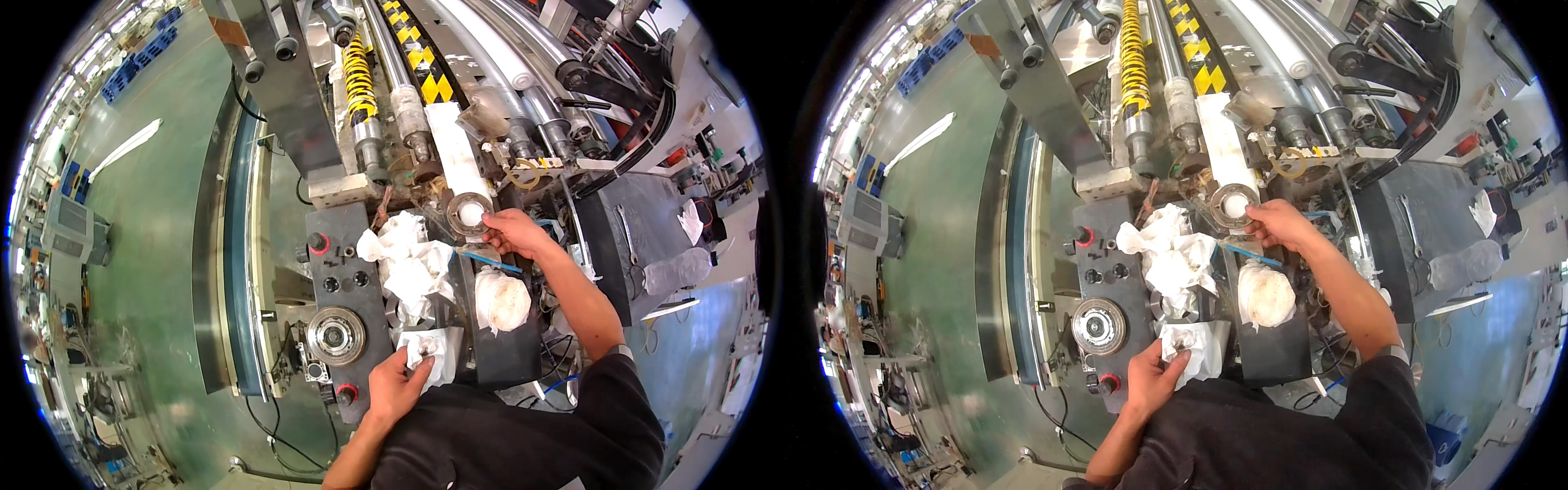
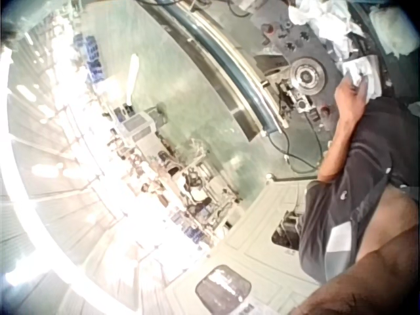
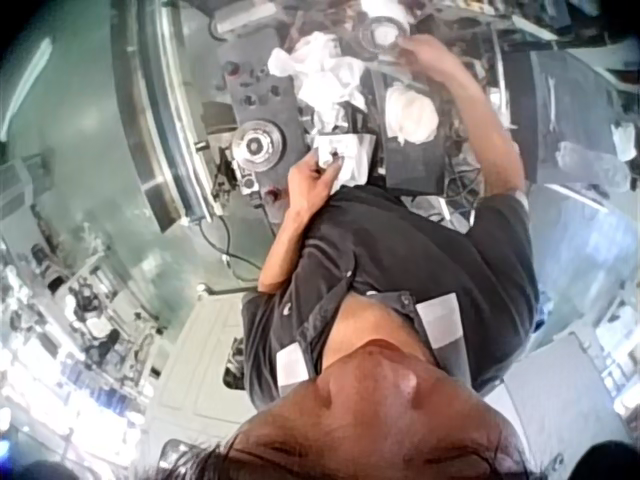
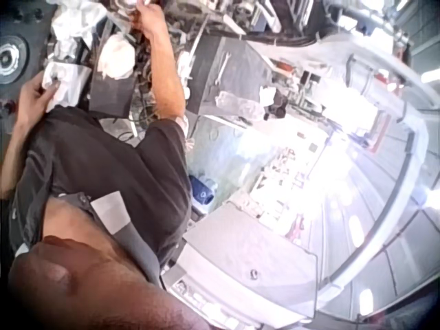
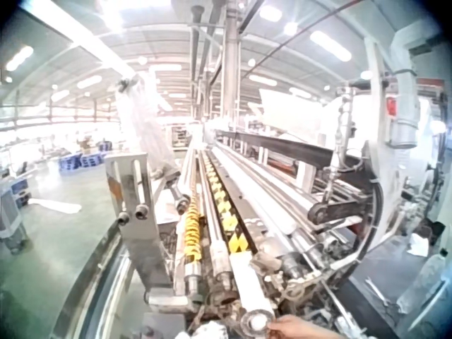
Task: The person wipes and cleans circular industrial bearings using a white cloth, then places them onto a metal shaft on an industrial machine.
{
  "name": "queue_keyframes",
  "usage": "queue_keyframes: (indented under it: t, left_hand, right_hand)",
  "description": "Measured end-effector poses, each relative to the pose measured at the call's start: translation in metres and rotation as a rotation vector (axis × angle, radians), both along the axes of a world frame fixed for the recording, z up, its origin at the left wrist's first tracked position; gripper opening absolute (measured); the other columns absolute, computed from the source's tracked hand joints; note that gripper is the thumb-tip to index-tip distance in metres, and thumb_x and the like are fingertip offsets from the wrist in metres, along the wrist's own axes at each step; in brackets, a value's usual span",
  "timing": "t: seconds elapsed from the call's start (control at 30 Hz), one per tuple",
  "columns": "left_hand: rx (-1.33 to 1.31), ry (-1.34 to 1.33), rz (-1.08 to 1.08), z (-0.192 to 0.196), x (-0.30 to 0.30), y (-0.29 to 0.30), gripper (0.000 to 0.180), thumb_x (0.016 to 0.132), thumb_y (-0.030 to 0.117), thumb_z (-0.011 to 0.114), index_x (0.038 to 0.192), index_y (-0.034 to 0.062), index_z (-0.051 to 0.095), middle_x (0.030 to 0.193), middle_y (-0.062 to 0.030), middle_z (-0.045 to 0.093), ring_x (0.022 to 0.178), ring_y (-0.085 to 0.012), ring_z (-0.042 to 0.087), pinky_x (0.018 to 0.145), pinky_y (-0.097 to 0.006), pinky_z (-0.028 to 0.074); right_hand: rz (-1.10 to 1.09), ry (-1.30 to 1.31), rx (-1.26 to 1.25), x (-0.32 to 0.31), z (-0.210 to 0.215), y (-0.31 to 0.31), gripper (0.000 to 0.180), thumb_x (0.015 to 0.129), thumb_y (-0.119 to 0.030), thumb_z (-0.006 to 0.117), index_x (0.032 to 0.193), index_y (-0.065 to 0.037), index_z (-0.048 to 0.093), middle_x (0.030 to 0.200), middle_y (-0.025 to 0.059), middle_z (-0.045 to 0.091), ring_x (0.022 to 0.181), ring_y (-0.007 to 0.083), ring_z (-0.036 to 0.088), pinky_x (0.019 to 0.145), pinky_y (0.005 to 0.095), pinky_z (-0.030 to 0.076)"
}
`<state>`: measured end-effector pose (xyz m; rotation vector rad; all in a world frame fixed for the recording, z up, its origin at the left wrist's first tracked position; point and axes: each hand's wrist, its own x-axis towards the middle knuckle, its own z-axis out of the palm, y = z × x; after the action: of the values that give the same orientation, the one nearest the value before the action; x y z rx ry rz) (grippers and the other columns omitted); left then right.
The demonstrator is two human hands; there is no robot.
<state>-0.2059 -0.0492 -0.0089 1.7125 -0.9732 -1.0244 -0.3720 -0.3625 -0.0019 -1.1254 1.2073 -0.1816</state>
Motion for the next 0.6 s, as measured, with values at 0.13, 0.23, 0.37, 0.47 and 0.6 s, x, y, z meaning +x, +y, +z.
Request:
queue_keyframes:
  t: [0.13, 0.23, 0.37, 0.47, 0.6]
  left_hand:
    - [0.024, -0.04, -0.011, 0.008, 0.001, -0.003, 0.024, 0.081, 0.027, 0.067, 0.095, 0.0076, 0.065, 0.071, -0.013, 0.063, 0.057, -0.0259, 0.058, 0.055, -0.033, 0.045]
    - [0.067, -0.034, -0.023, 0.006, 0.004, 0.0, 0.025, 0.081, 0.027, 0.067, 0.096, 0.0076, 0.065, 0.072, -0.0133, 0.063, 0.059, -0.0265, 0.06, 0.056, -0.033, 0.046]
    - [0.065, -0.013, -0.048, 0.014, 0.005, -0.003, 0.024, 0.081, 0.027, 0.066, 0.096, 0.0078, 0.065, 0.073, -0.0135, 0.063, 0.06, -0.027, 0.06, 0.057, -0.034, 0.046]
    - [0.043, -0.031, -0.073, 0.005, 0.003, -0.002, 0.024, 0.081, 0.026, 0.066, 0.096, 0.0079, 0.064, 0.073, -0.0135, 0.064, 0.061, -0.0269, 0.061, 0.056, -0.034, 0.046]
    - [0.166, -0.112, -0.176, 0.02, 0.011, -0.009, 0.025, 0.083, 0.023, 0.064, 0.094, 0.0018, 0.062, 0.07, -0.0114, 0.06, 0.064, -0.018, 0.06, 0.06, -0.031, 0.048]
  right_hand:
    - [0.114, 0.28, -0.303, 0.002, -0.003, -0.001, 0.045, 0.089, -0.039, 0.056, 0.074, 0.003, 0.061, 0.067, 0.0083, 0.063, 0.056, 0.0149, 0.058, 0.051, 0.0301, 0.046]
    - [0.23, 0.511, -0.674, 0.009, 0.01, 0.013, 0.05, 0.087, -0.04, 0.055, 0.066, 0.005, 0.063, 0.063, 0.0159, 0.062, 0.061, 0.0271, 0.062, 0.058, 0.0384, 0.048]
    - [0.371, 0.73, -1.016, 0.013, 0.057, 0.032, 0.047, 0.086, -0.04, 0.054, 0.07, 0.003, 0.065, 0.068, 0.0233, 0.061, 0.07, 0.0396, 0.061, 0.067, 0.044, 0.049]
    - [0.359, 0.262, -0.703, 0.028, 0.117, 0.072, 0.031, 0.085, -0.027, 0.061, 0.077, 0.002, 0.064, 0.064, 0.0102, 0.063, 0.059, 0.0163, 0.059, 0.056, 0.0295, 0.046]
    - [0.674, -0.317, -0.442, 0.061, 0.214, 0.136, 0.015, 0.084, -0.014, 0.064, 0.078, -0.001, 0.063, 0.06, 0.0036, 0.062, 0.053, 0.0045, 0.055, 0.047, 0.0213, 0.042]
